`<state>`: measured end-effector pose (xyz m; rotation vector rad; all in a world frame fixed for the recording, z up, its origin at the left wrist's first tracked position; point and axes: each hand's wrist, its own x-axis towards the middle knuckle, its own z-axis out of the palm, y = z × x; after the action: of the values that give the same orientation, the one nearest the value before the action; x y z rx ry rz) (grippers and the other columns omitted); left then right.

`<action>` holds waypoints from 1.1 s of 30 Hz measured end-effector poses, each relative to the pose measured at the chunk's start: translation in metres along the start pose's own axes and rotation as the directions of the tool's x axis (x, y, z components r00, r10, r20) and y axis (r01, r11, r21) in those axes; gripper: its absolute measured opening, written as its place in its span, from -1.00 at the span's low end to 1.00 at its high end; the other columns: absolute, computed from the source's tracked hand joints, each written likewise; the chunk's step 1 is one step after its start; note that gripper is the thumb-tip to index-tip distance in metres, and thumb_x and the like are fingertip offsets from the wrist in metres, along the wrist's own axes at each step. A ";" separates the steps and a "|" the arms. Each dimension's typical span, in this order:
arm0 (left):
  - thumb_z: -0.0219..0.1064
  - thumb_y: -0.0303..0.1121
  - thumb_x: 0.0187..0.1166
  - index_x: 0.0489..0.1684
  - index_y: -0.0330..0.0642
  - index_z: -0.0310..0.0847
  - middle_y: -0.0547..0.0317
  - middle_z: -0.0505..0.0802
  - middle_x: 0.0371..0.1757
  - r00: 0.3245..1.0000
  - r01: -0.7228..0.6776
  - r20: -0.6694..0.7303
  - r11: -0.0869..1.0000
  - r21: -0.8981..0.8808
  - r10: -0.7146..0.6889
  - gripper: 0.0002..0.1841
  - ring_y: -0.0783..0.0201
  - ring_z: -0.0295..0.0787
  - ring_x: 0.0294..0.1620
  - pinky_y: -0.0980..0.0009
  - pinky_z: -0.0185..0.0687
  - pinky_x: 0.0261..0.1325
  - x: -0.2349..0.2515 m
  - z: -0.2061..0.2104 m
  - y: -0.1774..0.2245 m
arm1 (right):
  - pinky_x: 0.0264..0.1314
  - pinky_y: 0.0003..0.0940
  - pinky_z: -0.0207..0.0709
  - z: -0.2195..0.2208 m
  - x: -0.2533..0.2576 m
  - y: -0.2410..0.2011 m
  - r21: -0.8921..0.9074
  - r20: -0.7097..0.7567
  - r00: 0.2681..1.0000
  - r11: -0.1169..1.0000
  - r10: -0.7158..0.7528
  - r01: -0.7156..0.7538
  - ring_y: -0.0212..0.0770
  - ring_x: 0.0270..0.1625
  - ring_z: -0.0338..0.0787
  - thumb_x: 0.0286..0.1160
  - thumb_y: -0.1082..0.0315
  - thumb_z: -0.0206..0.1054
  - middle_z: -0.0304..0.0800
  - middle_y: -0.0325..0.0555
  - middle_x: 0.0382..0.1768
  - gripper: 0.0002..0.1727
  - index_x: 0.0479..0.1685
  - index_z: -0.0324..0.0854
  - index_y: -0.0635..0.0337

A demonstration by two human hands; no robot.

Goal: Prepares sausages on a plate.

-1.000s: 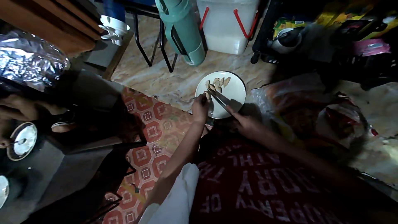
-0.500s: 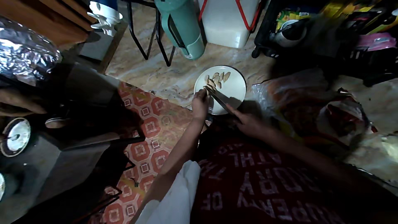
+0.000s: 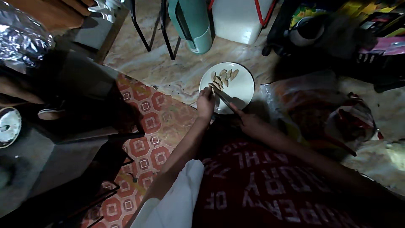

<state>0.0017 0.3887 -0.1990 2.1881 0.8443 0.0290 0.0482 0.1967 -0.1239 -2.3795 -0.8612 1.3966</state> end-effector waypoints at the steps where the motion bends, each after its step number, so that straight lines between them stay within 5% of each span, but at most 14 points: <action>1: 0.25 -0.36 0.75 0.58 -0.26 0.53 -0.25 0.68 0.47 1.000 -0.004 -0.003 1.000 -0.005 0.004 -0.56 -0.12 0.65 0.46 -0.03 0.50 0.54 0.000 0.000 -0.001 | 0.36 0.21 0.56 0.001 0.002 -0.001 -0.005 -0.001 1.000 1.000 0.001 -0.001 0.28 0.22 0.78 0.84 0.30 0.04 0.76 0.32 0.15 -0.16 0.97 -0.41 -0.35; 11: 0.40 -0.50 0.57 0.53 -0.39 0.48 -0.26 0.73 0.39 0.999 -0.017 -0.048 0.983 -0.183 0.008 -0.48 0.00 0.72 0.39 0.14 0.60 0.50 0.001 0.001 -0.011 | 0.25 0.25 0.61 0.004 0.014 0.006 -0.171 -0.065 0.998 0.985 0.011 -0.022 0.32 0.18 0.80 0.79 0.33 0.09 0.78 0.28 0.10 -0.11 0.95 -0.40 -0.46; 15: 0.45 -0.53 0.52 0.46 -0.49 0.41 -0.27 0.76 0.28 0.998 0.044 -0.034 0.958 -0.282 -0.056 -0.47 0.01 0.77 0.31 0.13 0.63 0.45 0.001 -0.001 -0.006 | 0.32 0.23 0.57 0.000 -0.006 0.010 -0.090 -0.126 0.991 0.995 -0.051 0.040 0.31 0.18 0.80 0.90 0.26 -0.05 0.79 0.32 0.11 -0.25 0.97 -0.34 -0.31; 18: 0.47 -0.48 0.52 0.37 -0.49 0.45 -0.26 0.79 0.22 0.998 0.037 -0.039 0.967 -0.252 -0.049 -0.51 -0.01 0.79 0.26 0.08 0.65 0.41 0.001 -0.001 -0.006 | 0.29 0.20 0.59 0.003 -0.017 0.014 -0.027 -0.160 0.982 0.995 -0.099 0.096 0.29 0.12 0.82 0.90 0.25 -0.04 0.82 0.30 0.06 -0.30 0.97 -0.19 -0.26; 30: 0.43 -0.46 0.57 0.21 -0.41 0.65 -0.25 0.75 0.22 0.999 -0.015 -0.048 0.986 -0.168 0.008 -0.69 0.00 0.76 0.25 0.11 0.63 0.41 0.002 0.001 -0.011 | 0.48 0.20 0.47 0.001 -0.011 0.019 0.084 -0.055 0.997 0.995 -0.048 0.052 0.27 0.34 0.73 0.90 0.23 -0.02 0.72 0.32 0.31 -0.29 0.96 -0.21 -0.35; 33: 0.41 -0.48 0.58 0.20 -0.42 0.65 -0.25 0.76 0.24 0.999 -0.031 -0.044 0.986 -0.163 0.024 -0.70 -0.01 0.75 0.27 0.11 0.61 0.43 0.001 -0.001 -0.010 | 0.35 0.18 0.53 -0.001 -0.009 0.018 0.099 -0.029 0.998 0.994 -0.049 0.052 0.25 0.22 0.77 0.91 0.22 -0.03 0.73 0.33 0.26 -0.29 0.96 -0.24 -0.36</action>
<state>-0.0032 0.3947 -0.2059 2.0511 0.8059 0.1530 0.0524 0.1768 -0.1261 -2.2811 -0.8194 1.3524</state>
